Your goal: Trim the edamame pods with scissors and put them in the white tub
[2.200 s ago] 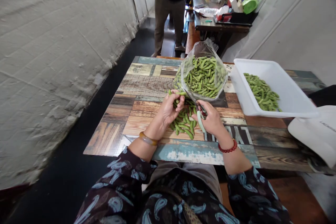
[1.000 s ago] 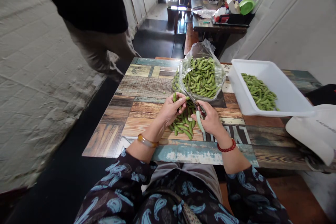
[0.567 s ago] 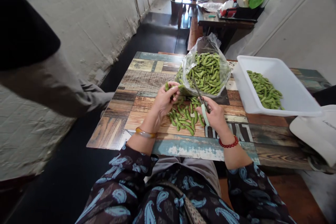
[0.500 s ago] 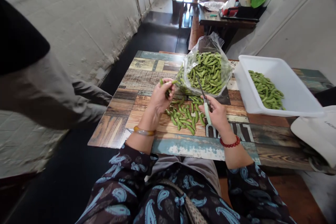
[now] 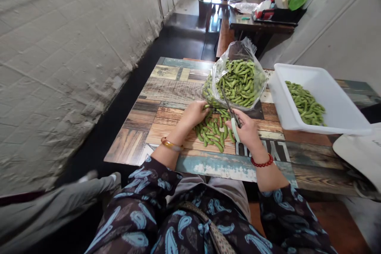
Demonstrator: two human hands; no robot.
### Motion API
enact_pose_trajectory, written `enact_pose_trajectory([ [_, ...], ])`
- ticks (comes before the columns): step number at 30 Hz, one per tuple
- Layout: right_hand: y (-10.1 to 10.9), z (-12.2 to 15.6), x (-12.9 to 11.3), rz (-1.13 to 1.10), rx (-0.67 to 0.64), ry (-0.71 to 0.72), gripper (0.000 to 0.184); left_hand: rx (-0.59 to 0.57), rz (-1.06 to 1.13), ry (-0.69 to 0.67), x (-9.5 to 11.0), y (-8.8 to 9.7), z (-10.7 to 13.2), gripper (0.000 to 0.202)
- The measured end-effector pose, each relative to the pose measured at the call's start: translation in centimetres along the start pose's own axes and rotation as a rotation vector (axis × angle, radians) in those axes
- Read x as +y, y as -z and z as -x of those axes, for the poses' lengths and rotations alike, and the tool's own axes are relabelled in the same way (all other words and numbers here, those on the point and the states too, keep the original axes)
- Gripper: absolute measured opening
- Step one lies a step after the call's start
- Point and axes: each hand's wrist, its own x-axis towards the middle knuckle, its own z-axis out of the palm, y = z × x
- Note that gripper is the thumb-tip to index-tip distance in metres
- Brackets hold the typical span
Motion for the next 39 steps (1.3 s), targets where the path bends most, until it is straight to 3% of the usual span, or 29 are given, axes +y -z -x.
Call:
enact_pose_trajectory([
  [4,-0.1,0.0,0.2,0.011,0.003,0.025,0.055,-0.085,-0.328,0.023,1.8,-0.6,0.2,0.034],
  [9,-0.1,0.0,0.1,0.012,-0.001,-0.002,0.057,-0.076,-0.250,0.006,1.5,-0.3,0.0,0.020],
  [11,-0.1,0.0,0.0,0.006,0.000,-0.012,0.056,-0.018,-0.029,0.017,0.9,0.1,-0.1,0.014],
  [17,0.0,0.2,0.1,-0.044,-0.012,0.003,0.053,0.007,1.092,0.171,1.0,1.3,0.4,0.018],
  [22,0.1,0.3,-0.2,-0.044,-0.059,0.005,0.053,-0.013,1.479,0.200,2.1,1.4,0.8,0.024],
  [31,0.1,0.2,-1.9,-0.014,-0.151,0.004,0.052,-0.009,1.478,0.164,3.0,0.7,1.4,0.031],
  [39,0.1,0.2,-1.6,-0.031,-0.165,-0.001,0.051,-0.047,1.377,0.074,3.4,-0.1,1.7,0.029],
])
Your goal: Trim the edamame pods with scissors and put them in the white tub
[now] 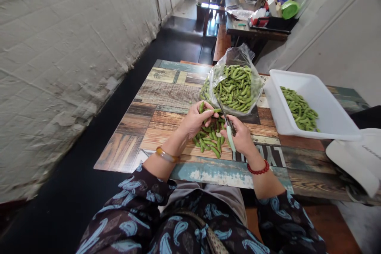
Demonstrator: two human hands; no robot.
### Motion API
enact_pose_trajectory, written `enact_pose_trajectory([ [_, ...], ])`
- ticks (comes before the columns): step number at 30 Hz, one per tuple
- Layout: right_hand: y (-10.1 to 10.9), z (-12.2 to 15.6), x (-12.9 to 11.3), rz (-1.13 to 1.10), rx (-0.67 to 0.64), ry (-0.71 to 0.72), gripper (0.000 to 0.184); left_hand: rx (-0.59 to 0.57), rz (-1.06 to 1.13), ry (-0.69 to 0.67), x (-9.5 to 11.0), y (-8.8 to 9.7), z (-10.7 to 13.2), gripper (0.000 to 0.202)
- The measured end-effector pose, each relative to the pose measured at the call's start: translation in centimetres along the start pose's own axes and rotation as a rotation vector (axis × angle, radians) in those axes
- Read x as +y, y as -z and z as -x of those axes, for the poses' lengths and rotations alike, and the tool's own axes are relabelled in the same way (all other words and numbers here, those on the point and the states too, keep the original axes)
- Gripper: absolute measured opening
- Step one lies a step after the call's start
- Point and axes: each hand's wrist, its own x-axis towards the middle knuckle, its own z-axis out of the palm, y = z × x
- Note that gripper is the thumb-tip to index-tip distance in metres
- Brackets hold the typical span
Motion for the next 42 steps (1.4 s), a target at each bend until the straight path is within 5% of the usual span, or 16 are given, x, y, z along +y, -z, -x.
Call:
enact_pose_trajectory([
  [14,-0.1,0.1,0.6,0.038,0.046,0.038,0.051,0.085,-0.010,0.013,0.6,0.1,0.0,0.026],
  [23,0.2,0.2,1.2,-0.012,0.124,-0.016,0.055,0.253,0.162,-0.006,3.2,4.0,-0.7,0.024],
  [26,0.2,0.2,1.2,-0.012,0.123,-0.012,0.055,0.273,-0.051,-0.016,3.0,4.9,-0.9,0.028],
  [31,0.1,0.1,1.7,-0.018,0.134,0.006,0.056,0.144,-0.924,-0.111,1.0,4.9,-1.5,0.010],
  [35,0.1,0.0,1.9,-0.011,0.134,0.019,0.057,0.028,-1.467,-0.059,0.1,4.2,-1.3,0.010],
  [42,0.1,0.0,2.0,-0.006,0.125,0.032,0.056,0.004,-1.592,0.006,0.0,4.0,-1.2,0.009],
])
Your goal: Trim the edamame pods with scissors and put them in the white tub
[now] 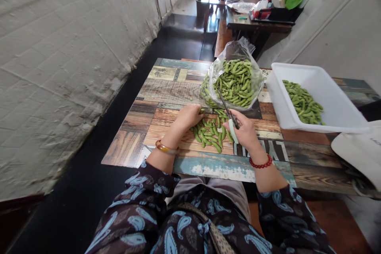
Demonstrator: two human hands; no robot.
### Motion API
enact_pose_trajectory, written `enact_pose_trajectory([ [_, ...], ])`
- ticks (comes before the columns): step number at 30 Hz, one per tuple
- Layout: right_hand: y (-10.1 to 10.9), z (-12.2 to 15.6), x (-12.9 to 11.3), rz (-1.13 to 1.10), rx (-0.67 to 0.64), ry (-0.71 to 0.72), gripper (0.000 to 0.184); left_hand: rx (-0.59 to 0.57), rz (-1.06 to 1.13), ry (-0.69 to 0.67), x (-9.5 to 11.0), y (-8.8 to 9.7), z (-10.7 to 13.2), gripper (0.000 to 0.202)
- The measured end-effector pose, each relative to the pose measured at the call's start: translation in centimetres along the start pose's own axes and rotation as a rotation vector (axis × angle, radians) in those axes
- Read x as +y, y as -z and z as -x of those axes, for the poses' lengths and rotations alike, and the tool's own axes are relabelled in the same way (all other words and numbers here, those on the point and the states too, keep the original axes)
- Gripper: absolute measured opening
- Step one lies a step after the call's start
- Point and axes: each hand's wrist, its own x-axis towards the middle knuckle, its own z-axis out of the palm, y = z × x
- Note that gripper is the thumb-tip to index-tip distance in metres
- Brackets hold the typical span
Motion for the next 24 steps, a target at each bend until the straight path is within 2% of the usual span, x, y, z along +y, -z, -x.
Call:
enact_pose_trajectory([
  [2,0.0,0.0,-0.1,-0.002,0.002,-0.003,0.056,0.052,0.168,-0.012,0.1,0.2,-0.1,0.012],
  [5,0.1,0.1,-0.4,-0.005,-0.004,-0.005,0.055,0.112,0.697,0.017,0.8,0.6,0.0,0.016],
  [8,0.1,0.1,-0.9,0.011,-0.013,0.020,0.053,0.079,1.298,0.099,1.7,0.9,0.2,0.022],
  [10,0.1,0.1,-1.3,0.042,-0.017,0.051,0.051,0.041,1.541,0.130,2.2,0.8,0.4,0.029],
  [14,0.1,0.1,-1.8,0.163,-0.049,0.142,0.048,-0.070,1.680,0.128,3.1,-0.1,0.4,0.030],
  [20,-0.1,0.0,-2.0,0.230,-0.120,0.203,0.045,-0.221,1.607,0.047,3.7,-1.1,0.7,0.024],
  [22,0.0,0.0,-2.0,0.202,-0.101,0.185,0.045,-0.207,1.619,0.044,3.6,-1.0,0.7,0.027],
  [24,0.0,0.0,-1.9,0.153,-0.048,0.144,0.046,-0.132,1.661,0.073,3.4,-0.7,0.6,0.029],
])
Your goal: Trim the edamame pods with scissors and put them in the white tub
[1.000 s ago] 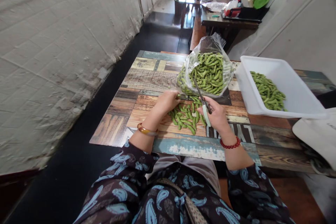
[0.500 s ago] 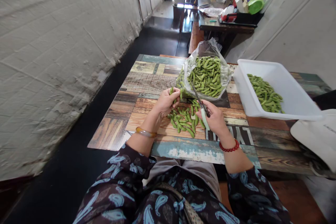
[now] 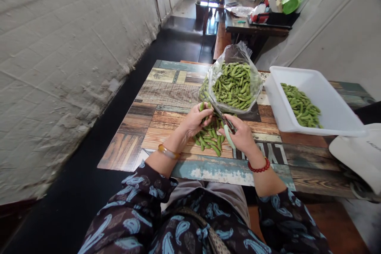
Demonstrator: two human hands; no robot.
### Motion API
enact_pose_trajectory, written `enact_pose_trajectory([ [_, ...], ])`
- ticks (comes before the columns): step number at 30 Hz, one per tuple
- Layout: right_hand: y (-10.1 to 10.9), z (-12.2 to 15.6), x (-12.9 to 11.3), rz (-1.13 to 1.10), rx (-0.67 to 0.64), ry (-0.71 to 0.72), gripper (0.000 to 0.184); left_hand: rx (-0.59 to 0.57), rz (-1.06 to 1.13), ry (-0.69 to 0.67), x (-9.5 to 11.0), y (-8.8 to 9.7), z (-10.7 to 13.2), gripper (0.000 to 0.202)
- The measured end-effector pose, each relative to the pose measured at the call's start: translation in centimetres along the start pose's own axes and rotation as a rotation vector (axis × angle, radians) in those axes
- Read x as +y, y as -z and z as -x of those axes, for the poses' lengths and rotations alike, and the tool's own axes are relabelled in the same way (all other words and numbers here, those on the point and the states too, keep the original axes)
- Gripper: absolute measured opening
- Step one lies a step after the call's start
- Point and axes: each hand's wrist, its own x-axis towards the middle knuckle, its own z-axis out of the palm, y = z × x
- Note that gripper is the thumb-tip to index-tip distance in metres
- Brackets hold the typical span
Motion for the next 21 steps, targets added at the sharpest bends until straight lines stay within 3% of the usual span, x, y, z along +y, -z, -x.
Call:
enact_pose_trajectory([
  [4,0.1,-0.1,0.1,-0.057,0.071,-0.065,0.047,0.073,0.092,-0.044,0.7,0.4,0.1,0.031],
  [21,0.0,-0.2,-0.2,0.110,-0.004,0.095,0.049,-0.020,0.128,-0.064,-0.6,-0.7,0.2,0.036],
])
